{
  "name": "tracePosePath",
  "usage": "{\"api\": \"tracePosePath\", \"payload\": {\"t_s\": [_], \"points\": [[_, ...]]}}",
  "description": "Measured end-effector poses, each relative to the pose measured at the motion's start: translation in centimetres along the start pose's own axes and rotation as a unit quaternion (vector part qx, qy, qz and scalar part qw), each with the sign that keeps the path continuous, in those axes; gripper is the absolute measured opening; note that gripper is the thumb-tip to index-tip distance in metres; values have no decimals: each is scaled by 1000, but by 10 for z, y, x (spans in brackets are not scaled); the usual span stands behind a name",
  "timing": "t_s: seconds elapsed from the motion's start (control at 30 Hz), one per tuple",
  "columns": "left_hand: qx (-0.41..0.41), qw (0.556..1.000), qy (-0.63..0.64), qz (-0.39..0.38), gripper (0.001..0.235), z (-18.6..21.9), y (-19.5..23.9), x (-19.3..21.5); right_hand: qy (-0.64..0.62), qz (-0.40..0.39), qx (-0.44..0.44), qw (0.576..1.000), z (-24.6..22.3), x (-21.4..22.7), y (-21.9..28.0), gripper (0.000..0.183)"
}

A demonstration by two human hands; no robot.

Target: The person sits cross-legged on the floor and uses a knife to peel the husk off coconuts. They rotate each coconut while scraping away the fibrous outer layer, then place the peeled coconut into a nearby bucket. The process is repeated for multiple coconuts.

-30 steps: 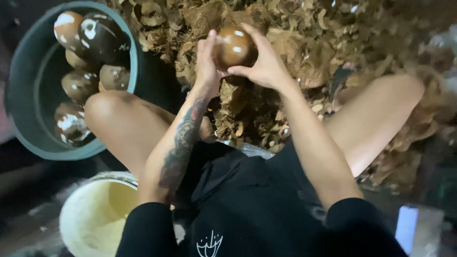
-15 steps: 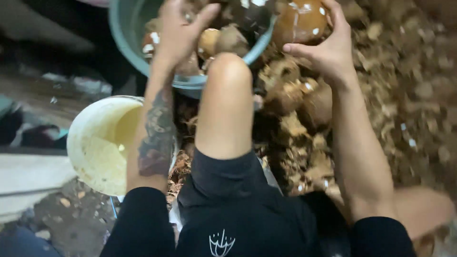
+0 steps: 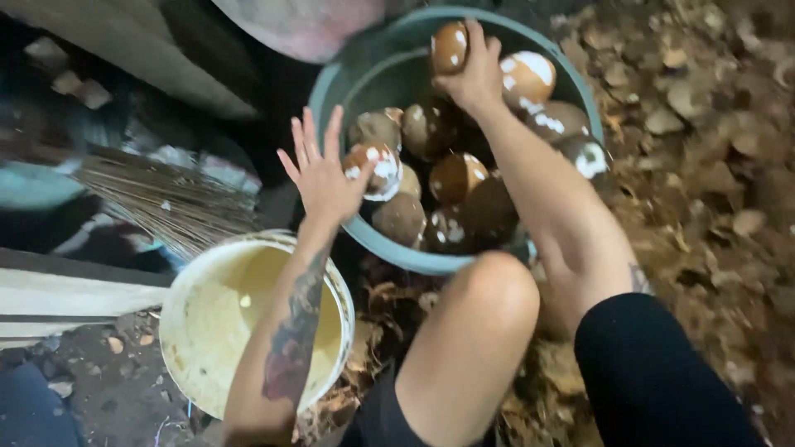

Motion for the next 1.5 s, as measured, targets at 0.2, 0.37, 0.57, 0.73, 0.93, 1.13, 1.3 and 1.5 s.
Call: {"api": "tracePosePath", "payload": {"t_s": [0.2,0.37,0.57,0.73,0.93,1.13,1.3,1.5], "points": [[23,999,-8,-23,91,4,-3,7,53,-17,107,993,11,-44,-2,97],[40,997,-49,-53,95,0,-6,5,85,-99,23,991,8,-61,-1,91],[39,998,-39,-44,99,2,-9,3,81,-121,11,989,4,-25,19,76],[22,999,-22,-24,100,6,-7,8,0,-40,108,993,7,81,69,48],[-54,998,42,7,92,64,-33,-7,44,71,185,979,114,261,195,27],[-374,856,358,-25,28,282,2,36,119,40,-91,988,275,328,393,20],[-496,771,265,-299,33,409,131,15,16,-176,-405,897,221,292,567,78],[-478,745,-11,-464,23,413,227,-78,78,-185,-404,893,355,164,673,61]]}}
Point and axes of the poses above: each hand's wrist, its own y-axis away from the middle knuckle, its own x-axis out of the back of the hand, z = x × y, the point moved 7 cm from there along -y, towards the middle knuckle, and after that the axes turned 1 degree about y, right-handed, at the moved point
